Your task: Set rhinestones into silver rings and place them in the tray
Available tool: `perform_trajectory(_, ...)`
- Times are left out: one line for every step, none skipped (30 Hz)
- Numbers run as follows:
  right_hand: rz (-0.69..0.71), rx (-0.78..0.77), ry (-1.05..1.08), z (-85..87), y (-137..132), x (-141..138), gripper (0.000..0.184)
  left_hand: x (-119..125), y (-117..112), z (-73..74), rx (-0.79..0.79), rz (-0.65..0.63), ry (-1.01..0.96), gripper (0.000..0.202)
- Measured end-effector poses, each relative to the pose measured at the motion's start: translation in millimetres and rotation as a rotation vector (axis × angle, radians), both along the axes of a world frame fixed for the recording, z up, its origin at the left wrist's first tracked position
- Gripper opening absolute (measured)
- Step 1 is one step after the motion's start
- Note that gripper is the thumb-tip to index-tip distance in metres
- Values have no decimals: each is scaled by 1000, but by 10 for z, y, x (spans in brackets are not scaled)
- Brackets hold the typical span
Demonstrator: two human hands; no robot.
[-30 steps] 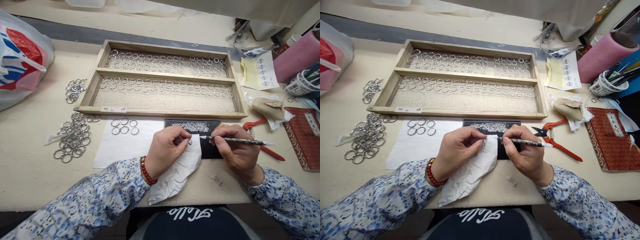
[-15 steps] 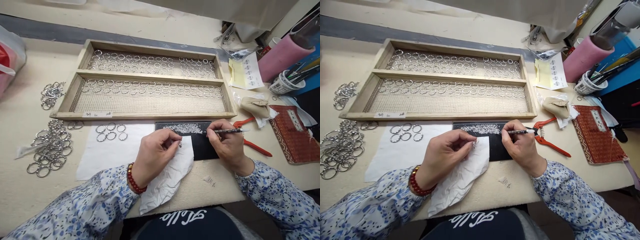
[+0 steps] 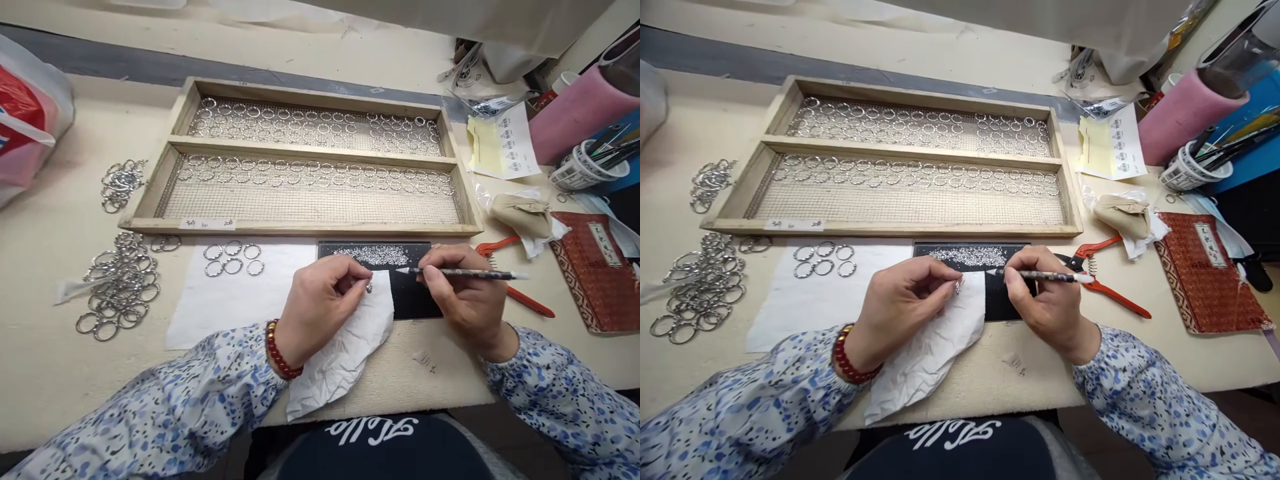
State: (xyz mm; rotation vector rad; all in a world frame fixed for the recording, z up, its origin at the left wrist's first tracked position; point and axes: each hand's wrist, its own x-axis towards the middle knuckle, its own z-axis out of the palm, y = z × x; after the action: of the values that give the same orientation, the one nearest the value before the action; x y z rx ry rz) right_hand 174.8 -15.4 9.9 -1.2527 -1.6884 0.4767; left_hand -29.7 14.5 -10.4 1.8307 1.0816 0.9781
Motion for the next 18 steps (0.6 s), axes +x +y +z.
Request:
perform_trajectory(51, 1, 34, 9, -11, -25, 8, 5, -2, 5, 2, -1, 2, 11)
perform_trajectory(105, -3, 69, 14, -23, -48, 9, 11, -4, 8, 5, -2, 2, 11)
perform_trajectory(156, -12, 98, 14, -34, -69, 10, 15, -5, 11, 11, -2, 3, 11)
perform_trajectory(197, -21, 119, 9, -42, -87, 11, 19, -5, 12, 20, 0, 7, 11)
perform_trajectory(224, -28, 132, 2, -49, -100, 12, 22, -5, 13, 31, 2, 11, 12)
perform_trajectory(236, -34, 136, -6, -53, -109, 13, 23, -4, 12, 44, 3, 17, 12)
perform_trajectory(238, -37, 136, -14, -54, -115, 13, 23, -2, 11, 56, 3, 21, 13)
perform_trajectory(238, -38, 134, -20, -55, -117, 13, 23, -1, 9, 67, 3, 24, 14)
perform_trajectory(241, -40, 132, -23, -54, -118, 13, 22, 0, 8, 75, 2, 25, 15)
perform_trajectory(245, -39, 132, -24, -54, -117, 13, 22, 2, 6, 80, 1, 25, 15)
perform_trajectory(250, -40, 130, -24, -54, -115, 13, 21, 3, 5, 83, 2, 26, 16)
perform_trajectory(255, -39, 128, -22, -54, -114, 13, 22, 3, 5, 84, 2, 26, 16)
perform_trajectory(258, -38, 125, -20, -55, -113, 13, 23, 4, 5, 86, 2, 25, 16)
perform_trajectory(260, -39, 121, -18, -55, -113, 13, 24, 5, 6, 88, 2, 25, 16)
perform_trajectory(259, -38, 118, -18, -55, -114, 13, 26, 6, 6, 89, 1, 24, 16)
perform_trajectory(259, -39, 115, -19, -54, -115, 13, 27, 6, 6, 90, 1, 22, 15)
perform_trajectory(257, -39, 112, -21, -53, -117, 13, 28, 6, 6, 90, 1, 22, 15)
perform_trajectory(255, -39, 109, -23, -51, -120, 13, 28, 7, 5, 90, 0, 21, 15)
